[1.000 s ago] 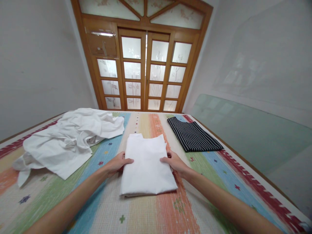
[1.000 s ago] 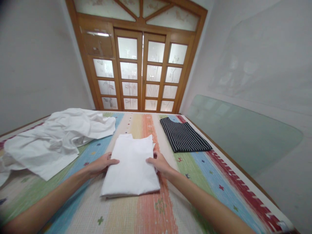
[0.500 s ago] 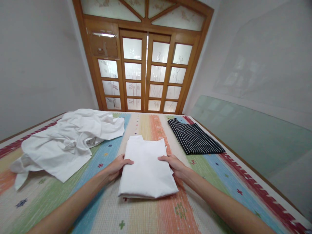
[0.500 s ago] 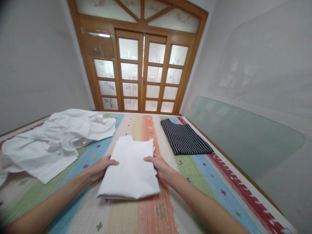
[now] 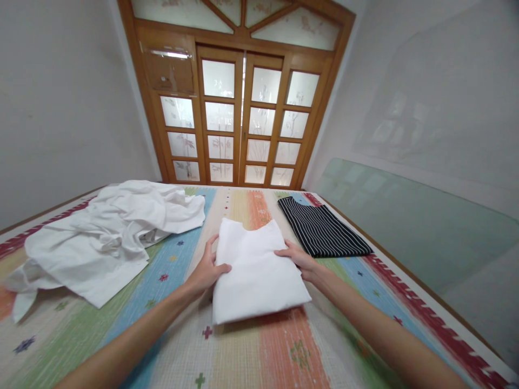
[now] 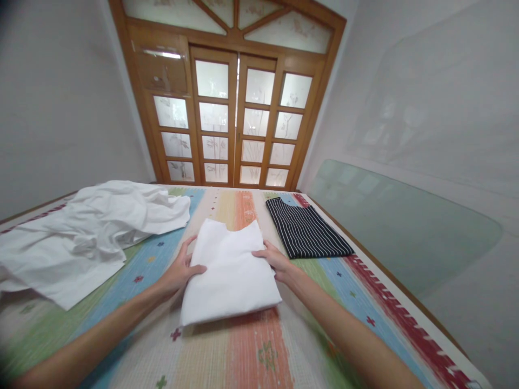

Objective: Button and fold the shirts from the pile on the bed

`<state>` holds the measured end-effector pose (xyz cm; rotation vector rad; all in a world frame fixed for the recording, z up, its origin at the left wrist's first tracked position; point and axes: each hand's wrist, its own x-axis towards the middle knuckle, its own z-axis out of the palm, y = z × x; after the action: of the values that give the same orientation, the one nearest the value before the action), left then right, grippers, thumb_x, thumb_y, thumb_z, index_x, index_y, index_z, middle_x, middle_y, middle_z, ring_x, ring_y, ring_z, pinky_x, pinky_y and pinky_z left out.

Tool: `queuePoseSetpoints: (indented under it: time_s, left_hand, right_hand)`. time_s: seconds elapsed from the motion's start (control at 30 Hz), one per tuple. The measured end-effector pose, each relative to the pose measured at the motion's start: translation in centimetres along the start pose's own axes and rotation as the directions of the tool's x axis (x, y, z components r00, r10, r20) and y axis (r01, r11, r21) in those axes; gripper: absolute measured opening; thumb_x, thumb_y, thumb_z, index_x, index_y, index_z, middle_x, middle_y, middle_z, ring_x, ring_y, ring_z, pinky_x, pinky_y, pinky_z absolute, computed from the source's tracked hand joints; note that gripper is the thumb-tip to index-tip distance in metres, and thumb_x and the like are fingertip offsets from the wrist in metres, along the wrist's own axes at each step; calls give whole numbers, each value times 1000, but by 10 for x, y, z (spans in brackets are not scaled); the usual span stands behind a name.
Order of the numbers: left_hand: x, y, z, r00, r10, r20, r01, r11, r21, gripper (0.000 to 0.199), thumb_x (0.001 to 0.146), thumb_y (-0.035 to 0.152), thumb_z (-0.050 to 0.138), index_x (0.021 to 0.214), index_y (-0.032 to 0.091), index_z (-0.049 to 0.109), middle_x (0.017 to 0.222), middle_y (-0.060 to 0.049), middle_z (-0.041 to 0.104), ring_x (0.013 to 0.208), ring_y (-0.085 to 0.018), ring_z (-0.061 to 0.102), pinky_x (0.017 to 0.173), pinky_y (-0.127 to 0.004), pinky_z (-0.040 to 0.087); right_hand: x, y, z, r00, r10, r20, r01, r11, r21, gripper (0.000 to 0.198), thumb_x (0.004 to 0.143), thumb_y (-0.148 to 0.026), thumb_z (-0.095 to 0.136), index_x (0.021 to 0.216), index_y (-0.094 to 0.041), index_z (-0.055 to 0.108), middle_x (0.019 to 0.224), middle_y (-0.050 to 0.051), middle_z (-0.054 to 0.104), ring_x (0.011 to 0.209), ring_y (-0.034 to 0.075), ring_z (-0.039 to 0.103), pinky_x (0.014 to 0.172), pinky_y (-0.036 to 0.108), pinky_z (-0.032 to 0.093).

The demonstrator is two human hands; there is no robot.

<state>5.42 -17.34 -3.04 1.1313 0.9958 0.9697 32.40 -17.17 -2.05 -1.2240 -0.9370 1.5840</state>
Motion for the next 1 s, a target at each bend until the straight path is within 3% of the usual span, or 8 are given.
queuePoseSetpoints:
  time_s: [0.2, 0.37, 0.5, 0.7, 0.77, 0.83, 0.93, 1.0]
  left_hand:
    - [43, 10, 42, 977, 205, 66, -211, 972, 101, 89, 60, 23, 78, 142, 18, 45, 148, -10, 47, 132, -30, 47, 112, -38, 36]
    - [89, 19, 93, 954, 274, 124, -289, 948, 133, 91, 61, 17, 75, 146, 15, 42, 147, -10, 49, 134, -30, 44, 114, -38, 33]
    - [126, 28, 137, 935, 308, 177, -329, 938, 110, 96, 61, 16, 75, 149, 16, 37, 152, -11, 42, 134, -30, 44, 114, -38, 34]
    - [177, 35, 197, 903, 349, 251, -368, 929, 31, 106, 59, 21, 82, 152, 19, 31, 157, -10, 32, 137, -31, 40, 114, -39, 33]
    - [192, 27, 215, 902, 345, 258, -355, 935, -9, 110, 59, 25, 84, 154, 21, 27, 157, -11, 33, 135, -30, 42, 113, -39, 34]
    - [203, 12, 228, 926, 297, 234, -299, 954, -28, 113, 63, 28, 83, 156, 21, 19, 155, -12, 36, 132, -29, 46, 111, -39, 37]
    - [213, -21, 238, 977, 149, 153, -155, 987, 30, 115, 65, 26, 80, 157, 17, 11, 148, -16, 46, 125, -29, 54, 107, -38, 41]
    - [215, -42, 238, 987, 68, 149, -77, 995, 59, 113, 66, 24, 78, 156, 15, 11, 139, -16, 56, 115, -28, 61, 103, -38, 45]
  right_hand:
    - [5, -54, -46, 990, -100, -96, 89, 989, -115, 47, 62, -12, 77, 105, -20, 56, 93, 5, 74, 71, 19, 70, 64, 31, 57]
    - [16, -96, -99, 978, -155, -137, 127, 973, -191, 51, 62, -12, 79, 108, -19, 59, 101, 8, 74, 74, 22, 71, 68, 36, 59]
    - [24, -125, -143, 960, -147, -240, 90, 968, -233, 47, 65, -9, 77, 107, -20, 61, 97, 8, 75, 75, 23, 72, 70, 37, 59]
    - [30, -164, -205, 915, -247, -320, 148, 941, -303, 46, 65, -8, 77, 107, -19, 63, 98, 8, 75, 75, 21, 71, 72, 34, 59]
    - [35, -167, -226, 887, -268, -376, 142, 934, -329, 49, 64, -10, 78, 109, -20, 62, 96, 8, 75, 71, 19, 70, 69, 32, 58]
    - [43, -157, -246, 846, -247, -473, 57, 923, -380, 48, 66, -15, 79, 110, -18, 62, 89, 8, 75, 66, 19, 69, 64, 31, 57]
    - [56, -123, -271, 776, -182, -604, -171, 861, -478, 38, 66, -23, 79, 101, -14, 66, 81, 10, 74, 65, 20, 67, 60, 31, 55]
    - [62, -98, -283, 766, -191, -614, -239, 802, -547, 31, 66, -25, 79, 93, -16, 68, 79, 10, 73, 67, 21, 67, 60, 31, 55]
